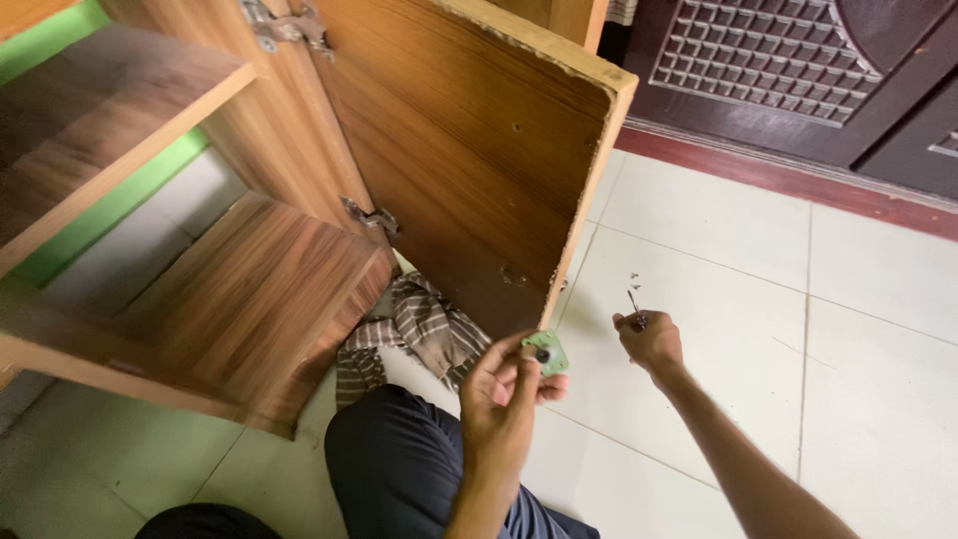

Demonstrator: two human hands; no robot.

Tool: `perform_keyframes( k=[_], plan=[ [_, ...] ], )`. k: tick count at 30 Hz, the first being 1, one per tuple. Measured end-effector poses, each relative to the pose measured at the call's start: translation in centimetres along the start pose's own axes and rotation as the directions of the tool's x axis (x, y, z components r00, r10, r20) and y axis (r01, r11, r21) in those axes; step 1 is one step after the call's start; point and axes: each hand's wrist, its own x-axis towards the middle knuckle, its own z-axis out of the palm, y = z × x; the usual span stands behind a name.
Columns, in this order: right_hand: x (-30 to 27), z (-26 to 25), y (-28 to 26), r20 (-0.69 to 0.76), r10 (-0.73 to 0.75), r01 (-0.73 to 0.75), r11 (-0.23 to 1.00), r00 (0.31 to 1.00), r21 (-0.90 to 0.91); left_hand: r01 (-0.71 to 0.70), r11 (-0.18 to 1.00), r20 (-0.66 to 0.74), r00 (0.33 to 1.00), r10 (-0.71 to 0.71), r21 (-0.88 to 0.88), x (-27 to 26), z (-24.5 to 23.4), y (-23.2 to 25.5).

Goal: The person sits on the floor and uses a screwdriver to adjust and tighten screws on a cabinet hinge. They repeatedly reposition the hinge and turn the screwdriver to secure it to the cabinet door.

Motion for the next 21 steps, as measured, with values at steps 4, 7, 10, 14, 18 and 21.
perform_keyframes(
  k=[4,7,10,14,18,21],
  plan=[
    [-0.2,0.1,1.6,-0.212,-0.132,0.07,0.958,0.968,-0.279,0.143,0.99,0.034,0.989,-0.143,0.014,-1.2,1.3,-3.1],
    [-0.1,0.2,2.2,-0.268,-0.112,0.04,0.964,0.957,-0.262,0.233,0.97,0.023,0.972,-0.236,0.073,-2.3,2.3,-4.9],
    [0.7,0.0,2.7,-0.292,-0.208,0.122,0.95,0.933,-0.286,0.316,0.935,0.007,0.947,-0.321,0.165,-2.2,2.6,-5.7],
    [1.5,0.1,3.3,-0.297,-0.26,0.164,0.936,0.919,-0.313,0.366,0.918,-0.018,0.93,-0.368,0.15,-1.7,2.7,-5.4],
    [0.4,-0.3,3.8,-0.384,-0.37,0.282,0.921,0.846,-0.267,0.318,0.938,-0.037,0.948,-0.316,0.136,-1.6,2.6,-4.9],
    [-2.6,0.1,2.6,-0.392,-0.247,0.267,0.964,0.886,-0.004,0.296,0.941,-0.075,0.955,-0.287,0.165,-1.5,2.3,-4.5]
  ],
)
